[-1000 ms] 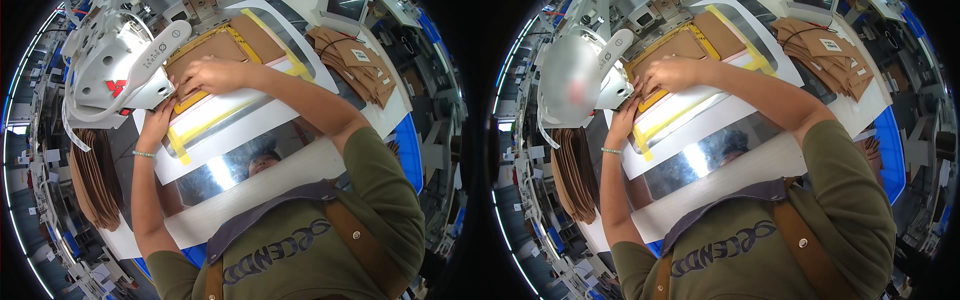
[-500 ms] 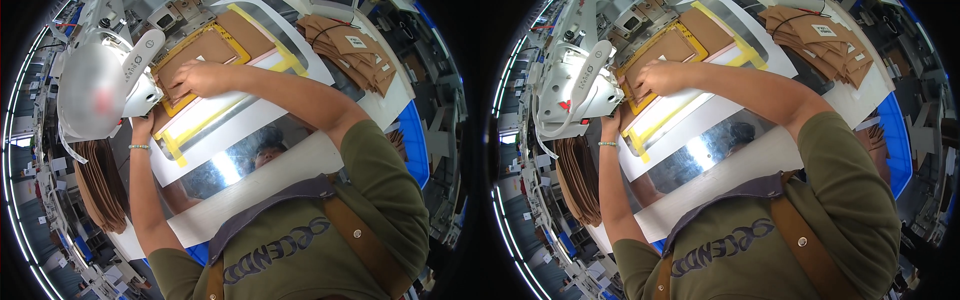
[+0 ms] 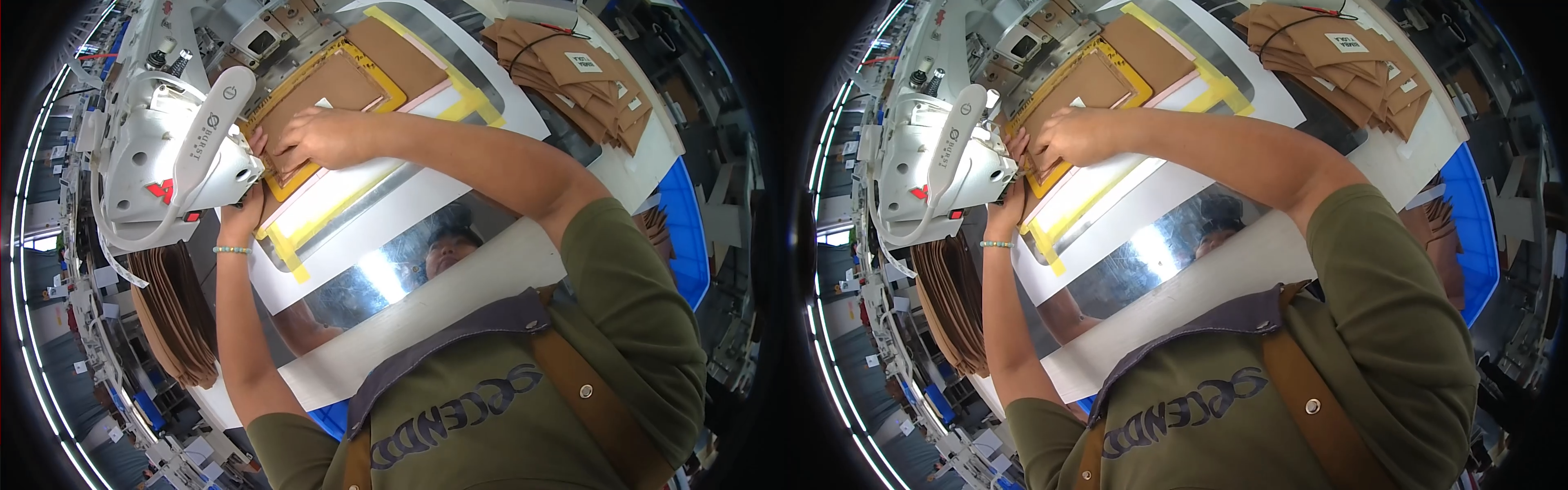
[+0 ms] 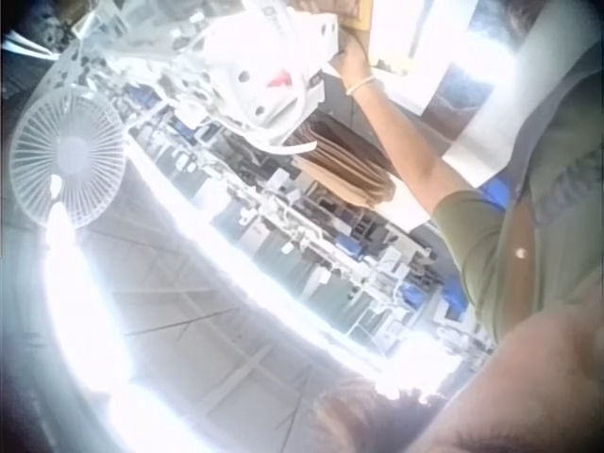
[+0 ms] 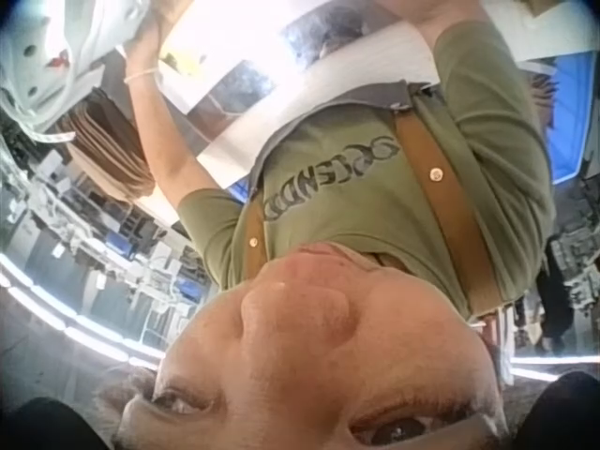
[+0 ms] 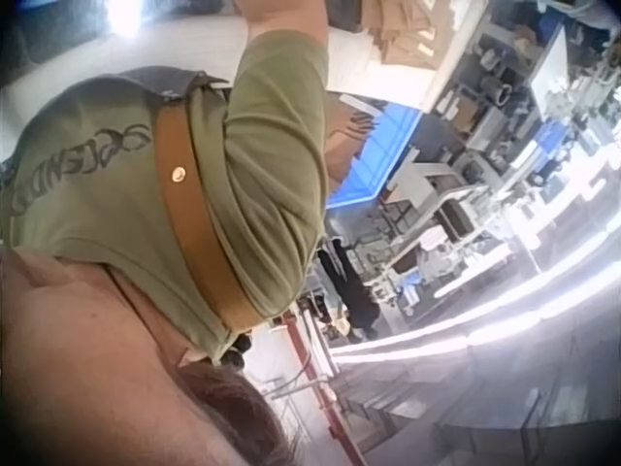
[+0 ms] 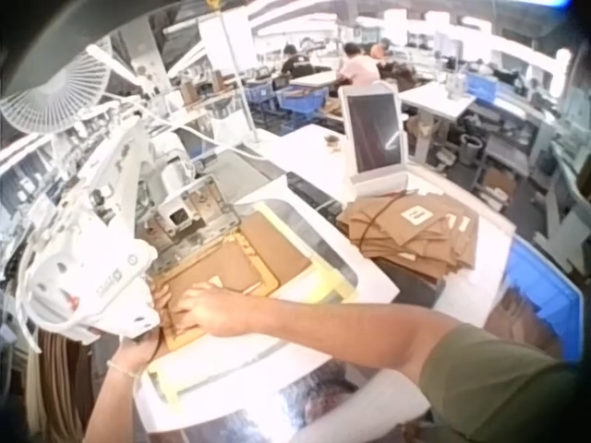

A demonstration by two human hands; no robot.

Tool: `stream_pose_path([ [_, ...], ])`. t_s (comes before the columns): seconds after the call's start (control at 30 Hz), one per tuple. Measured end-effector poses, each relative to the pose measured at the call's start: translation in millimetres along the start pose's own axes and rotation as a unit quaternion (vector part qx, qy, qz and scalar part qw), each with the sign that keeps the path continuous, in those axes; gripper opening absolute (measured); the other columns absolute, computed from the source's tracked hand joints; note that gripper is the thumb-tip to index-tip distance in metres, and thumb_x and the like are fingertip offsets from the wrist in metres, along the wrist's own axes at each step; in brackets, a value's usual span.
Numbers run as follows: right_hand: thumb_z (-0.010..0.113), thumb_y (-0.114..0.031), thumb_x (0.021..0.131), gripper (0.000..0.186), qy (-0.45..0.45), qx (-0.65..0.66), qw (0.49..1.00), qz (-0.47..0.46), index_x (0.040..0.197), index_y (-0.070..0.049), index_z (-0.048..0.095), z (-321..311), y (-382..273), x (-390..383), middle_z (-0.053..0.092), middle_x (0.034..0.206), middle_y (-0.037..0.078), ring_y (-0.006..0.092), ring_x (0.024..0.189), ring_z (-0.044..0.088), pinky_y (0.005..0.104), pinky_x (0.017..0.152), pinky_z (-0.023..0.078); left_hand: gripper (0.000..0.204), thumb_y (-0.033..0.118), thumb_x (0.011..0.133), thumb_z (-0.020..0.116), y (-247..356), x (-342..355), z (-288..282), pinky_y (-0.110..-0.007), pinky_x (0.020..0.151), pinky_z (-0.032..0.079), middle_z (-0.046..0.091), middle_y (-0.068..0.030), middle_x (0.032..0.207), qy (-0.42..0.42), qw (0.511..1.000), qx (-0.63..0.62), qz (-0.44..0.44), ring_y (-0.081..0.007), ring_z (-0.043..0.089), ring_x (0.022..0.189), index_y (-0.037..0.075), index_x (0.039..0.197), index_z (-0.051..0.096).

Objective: The recorder is preparing and processing leather components using an industrial sewing machine.

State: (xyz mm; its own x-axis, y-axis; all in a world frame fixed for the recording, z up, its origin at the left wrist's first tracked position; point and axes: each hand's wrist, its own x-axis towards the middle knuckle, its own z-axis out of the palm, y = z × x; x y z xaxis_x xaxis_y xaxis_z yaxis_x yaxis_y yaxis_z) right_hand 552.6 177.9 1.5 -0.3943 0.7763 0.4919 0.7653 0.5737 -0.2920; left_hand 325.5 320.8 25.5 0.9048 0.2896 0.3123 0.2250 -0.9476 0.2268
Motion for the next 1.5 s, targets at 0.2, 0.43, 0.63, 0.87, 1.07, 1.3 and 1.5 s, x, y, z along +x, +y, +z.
stream_pose_path([
  [0.2,0.06,-0.002,0.094,0.041,-0.006,0.003,1.0,0.004,0.125,-0.02,0.08,-0.1,-0.8,3.2,0.069,0.141,0.009,0.0273,0.136,0.059,0.0473,0.121,0.039,0.044,-0.001,0.101,0.053,-24.9,-11.7,7.7,-0.041,0.123,0.04,0.064,-0.0083,0.151,-0.051,0.993,0.041,-0.098,-0.0277,0.056,0.142,0.009,0.142,0.067],
  [0.43,0.06,-0.001,0.092,0.045,-0.025,-0.005,0.999,0.031,0.128,-0.02,0.08,-3.5,2.5,5.8,0.068,0.143,0.008,0.0294,0.136,0.058,0.0459,0.12,0.041,0.043,0.0,0.101,0.053,-44.1,-12.7,3.3,-0.041,0.121,0.042,0.065,-0.0097,0.149,-0.038,0.992,0.023,-0.115,-0.0287,0.058,0.14,0.008,0.141,0.067],
  [0.63,0.062,-0.003,0.092,0.044,-0.041,-0.003,0.999,0.034,0.128,-0.02,0.08,-5.0,3.1,10.0,0.069,0.142,0.008,0.0299,0.135,0.059,0.0451,0.118,0.043,0.042,0.0,0.1,0.054,-51.9,-14.5,3.2,-0.041,0.119,0.043,0.066,-0.0109,0.147,-0.028,0.993,0.004,-0.118,-0.0296,0.059,0.138,0.007,0.14,0.067],
  [0.87,0.064,-0.003,0.092,0.041,-0.055,0.014,0.998,0.038,0.125,-0.02,0.081,-9.3,2.0,10.7,0.069,0.141,0.008,0.0294,0.134,0.059,0.0449,0.117,0.043,0.041,0.0,0.1,0.055,-56.1,-4.0,12.5,-0.042,0.117,0.045,0.067,-0.0123,0.145,-0.023,0.992,-0.021,-0.125,-0.0306,0.061,0.135,0.006,0.139,0.067],
  [1.07,0.061,-0.007,0.094,0.035,-0.076,0.023,0.995,0.057,0.119,-0.018,0.083,-17.9,-5.2,15.7,0.069,0.142,0.008,0.029,0.134,0.06,0.0452,0.115,0.045,0.04,0.001,0.1,0.056,-56.6,-16.9,10.1,-0.042,0.115,0.047,0.068,-0.0135,0.144,-0.016,0.99,-0.046,-0.133,-0.0315,0.063,0.133,0.005,0.138,0.068],
  [1.3,0.058,-0.006,0.092,0.04,-0.069,-0.068,0.992,0.082,0.125,-0.012,0.079,-18.7,-1.2,17.7,0.065,0.147,0.009,0.0283,0.136,0.058,0.0453,0.115,0.045,0.039,0.001,0.1,0.057,-51.2,-19.8,16.9,-0.042,0.113,0.048,0.07,-0.0149,0.142,-0.013,0.986,-0.082,-0.142,-0.0325,0.064,0.131,0.004,0.137,0.068],
  [1.5,0.058,-0.002,0.089,0.044,-0.097,-0.02,0.99,0.103,0.127,-0.011,0.078,-17.1,-9.9,27.7,0.064,0.148,0.009,0.029,0.138,0.054,0.0444,0.116,0.045,0.033,0.004,0.097,0.062,-62.9,-49.5,19.2,-0.043,0.101,0.053,0.076,-0.021,0.124,0.071,0.988,-0.061,-0.125,-0.0361,0.072,0.115,-0.003,0.128,0.07],
])
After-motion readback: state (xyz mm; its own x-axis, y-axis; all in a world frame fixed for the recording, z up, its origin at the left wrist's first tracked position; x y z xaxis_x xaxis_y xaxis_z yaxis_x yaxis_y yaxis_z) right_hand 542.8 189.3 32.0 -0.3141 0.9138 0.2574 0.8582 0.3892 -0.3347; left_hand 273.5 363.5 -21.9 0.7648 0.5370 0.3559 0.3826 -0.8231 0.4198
